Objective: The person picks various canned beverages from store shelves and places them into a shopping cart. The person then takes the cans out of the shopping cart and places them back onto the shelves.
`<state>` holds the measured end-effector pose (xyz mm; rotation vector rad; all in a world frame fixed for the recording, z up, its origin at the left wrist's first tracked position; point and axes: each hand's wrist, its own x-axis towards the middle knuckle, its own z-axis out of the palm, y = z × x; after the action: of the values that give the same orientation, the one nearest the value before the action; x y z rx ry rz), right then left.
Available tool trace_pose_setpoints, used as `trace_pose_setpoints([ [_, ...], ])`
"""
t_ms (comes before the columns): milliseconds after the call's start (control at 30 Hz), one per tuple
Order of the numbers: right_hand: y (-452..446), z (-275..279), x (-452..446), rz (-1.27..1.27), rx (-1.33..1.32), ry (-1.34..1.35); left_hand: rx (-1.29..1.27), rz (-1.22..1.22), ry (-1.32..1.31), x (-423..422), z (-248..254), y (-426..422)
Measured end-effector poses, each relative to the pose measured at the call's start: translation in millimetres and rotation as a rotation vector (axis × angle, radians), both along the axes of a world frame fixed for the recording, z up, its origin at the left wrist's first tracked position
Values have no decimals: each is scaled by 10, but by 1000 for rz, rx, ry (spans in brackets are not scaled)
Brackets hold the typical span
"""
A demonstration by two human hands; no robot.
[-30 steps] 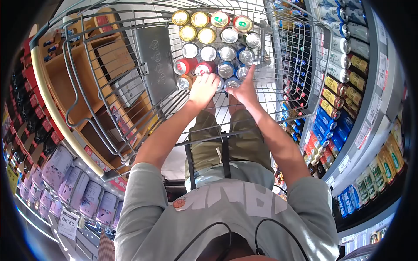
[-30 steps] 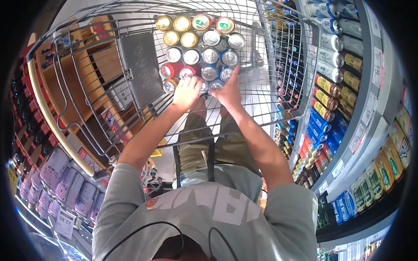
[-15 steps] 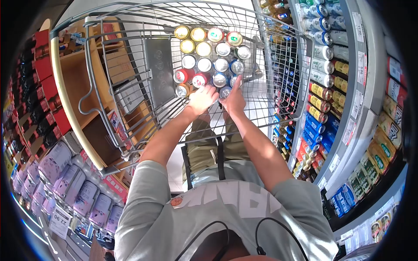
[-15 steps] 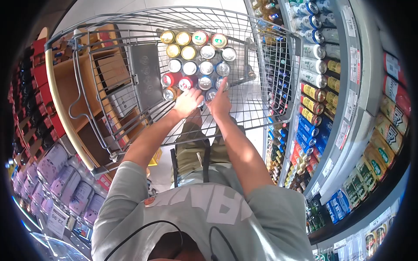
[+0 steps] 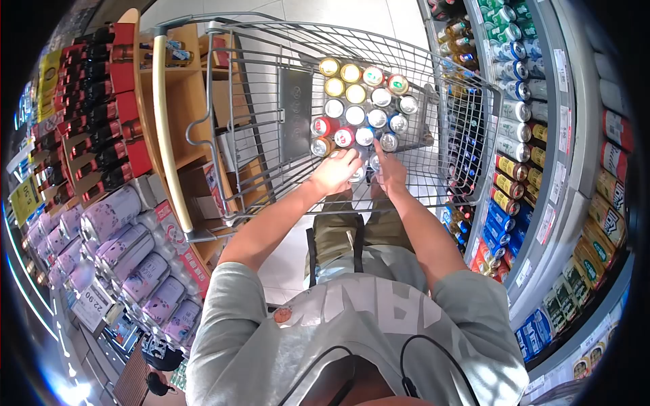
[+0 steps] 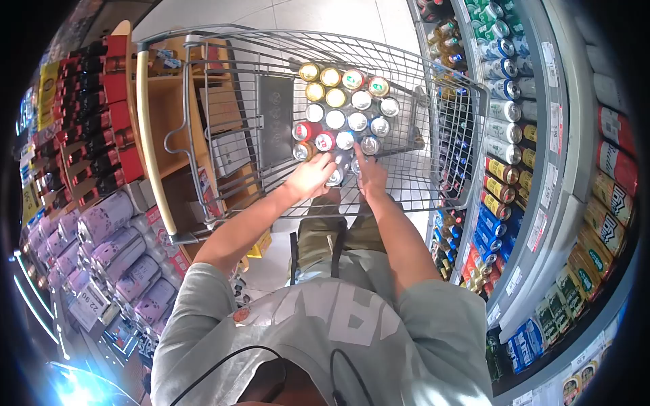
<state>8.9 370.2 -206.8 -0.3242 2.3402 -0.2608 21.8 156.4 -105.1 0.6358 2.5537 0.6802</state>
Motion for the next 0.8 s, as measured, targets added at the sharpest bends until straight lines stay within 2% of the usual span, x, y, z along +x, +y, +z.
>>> trace_pose_setpoints([
  [100, 82, -311, 147, 41, -46, 132, -12, 86, -17, 20, 297, -5],
  [200, 69, -256, 173, 56, -96, 229, 19, 187, -35, 64, 528, -6],
  [300, -7, -87, 76, 138, -34, 124, 19, 262, 3, 104, 785, -8],
  [400, -50, -202, 114, 155, -112, 169, 57, 337, 28, 157, 995, -10],
  [500, -17, -165, 81, 281, -147, 96, 67, 435, -2, 216, 1200, -27],
  [633, 72, 132, 47, 363, -193, 192, 96, 535, 34, 266, 1470, -26],
  [733, 251, 724, -35, 248, -332, 173, 143, 605, 31, 312, 1690, -42],
  [800, 376, 986, -42, 98, -421, 191, 275, 618, 87, 340, 1695, -103],
])
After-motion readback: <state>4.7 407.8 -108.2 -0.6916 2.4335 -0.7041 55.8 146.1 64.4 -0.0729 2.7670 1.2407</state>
